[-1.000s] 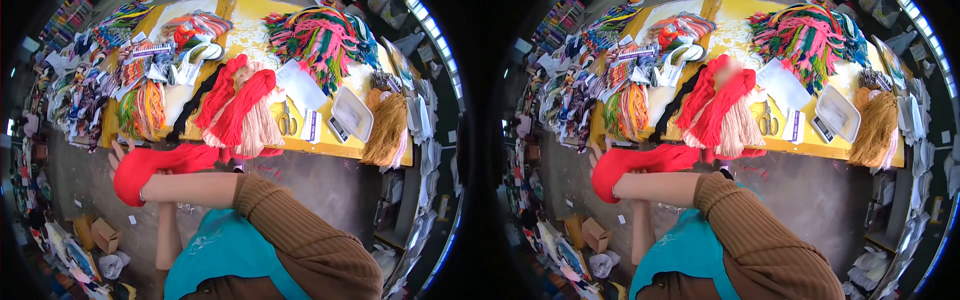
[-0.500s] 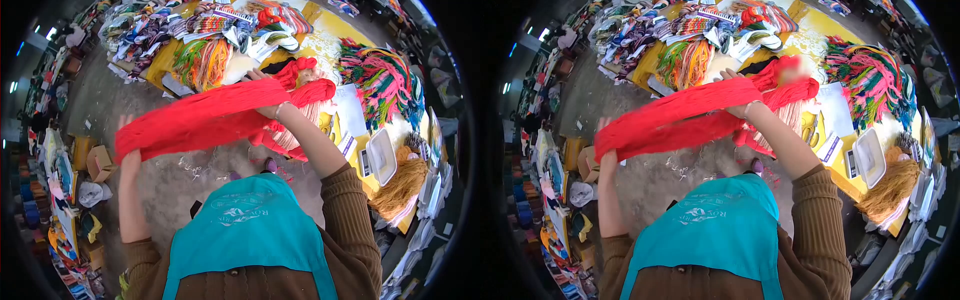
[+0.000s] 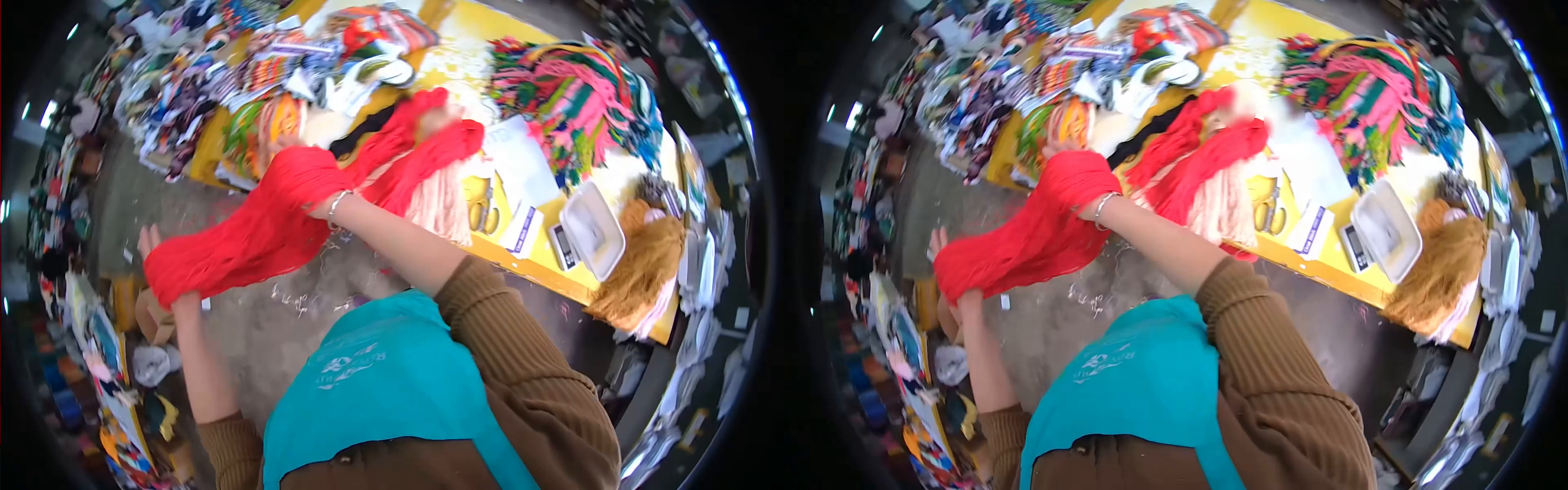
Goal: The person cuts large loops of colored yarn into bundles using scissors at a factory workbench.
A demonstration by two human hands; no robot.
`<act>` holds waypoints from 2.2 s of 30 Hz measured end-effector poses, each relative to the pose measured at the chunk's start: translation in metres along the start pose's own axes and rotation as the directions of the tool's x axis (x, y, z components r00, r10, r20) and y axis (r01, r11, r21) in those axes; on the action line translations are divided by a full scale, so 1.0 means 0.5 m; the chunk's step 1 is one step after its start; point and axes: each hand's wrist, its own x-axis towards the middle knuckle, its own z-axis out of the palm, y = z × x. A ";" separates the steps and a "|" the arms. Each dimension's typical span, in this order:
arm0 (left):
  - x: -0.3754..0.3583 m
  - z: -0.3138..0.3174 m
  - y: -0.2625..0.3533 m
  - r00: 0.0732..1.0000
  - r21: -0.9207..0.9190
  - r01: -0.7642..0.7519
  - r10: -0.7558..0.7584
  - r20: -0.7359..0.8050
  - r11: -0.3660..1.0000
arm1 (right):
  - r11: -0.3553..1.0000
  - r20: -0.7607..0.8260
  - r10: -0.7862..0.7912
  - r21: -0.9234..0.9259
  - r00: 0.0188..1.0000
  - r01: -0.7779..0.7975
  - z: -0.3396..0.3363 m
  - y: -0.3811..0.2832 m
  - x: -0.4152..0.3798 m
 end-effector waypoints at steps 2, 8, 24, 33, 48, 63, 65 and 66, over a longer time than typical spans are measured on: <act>-0.071 -0.024 -0.150 0.995 0.068 0.078 -0.074 -0.062 0.995 | 0.999 0.356 0.015 -0.045 0.934 0.001 -0.012 0.175 -0.034; -0.143 0.036 -0.306 0.947 0.091 0.206 -0.222 0.234 0.974 | 0.930 0.318 0.262 -0.336 0.911 -0.150 0.021 0.193 -0.069; -0.136 -0.002 -0.156 0.940 0.225 0.056 -0.127 0.316 0.973 | 0.952 0.506 0.265 -0.271 0.821 -0.140 -0.043 0.286 -0.049; 0.025 -0.059 -0.141 0.958 -0.114 0.254 -0.234 0.169 0.960 | 0.970 0.519 0.170 -0.236 0.837 -0.051 -0.114 0.241 -0.040; 0.260 -0.213 0.101 0.993 0.033 -0.100 0.098 0.060 0.994 | 0.840 0.256 0.179 0.463 0.950 -0.282 -0.144 0.241 0.011; 0.274 -0.202 0.084 0.962 0.227 -0.258 0.227 0.153 0.939 | 0.911 0.314 0.164 0.316 0.935 -0.266 -0.201 0.268 0.036; 0.274 -0.191 0.076 0.952 0.378 -0.283 0.210 0.222 0.882 | 0.930 0.325 0.122 0.292 0.938 -0.222 -0.203 0.280 0.029; 0.273 -0.193 0.074 0.942 0.365 -0.314 0.240 0.233 0.876 | 0.911 0.336 0.114 0.340 0.935 -0.233 -0.204 0.281 0.028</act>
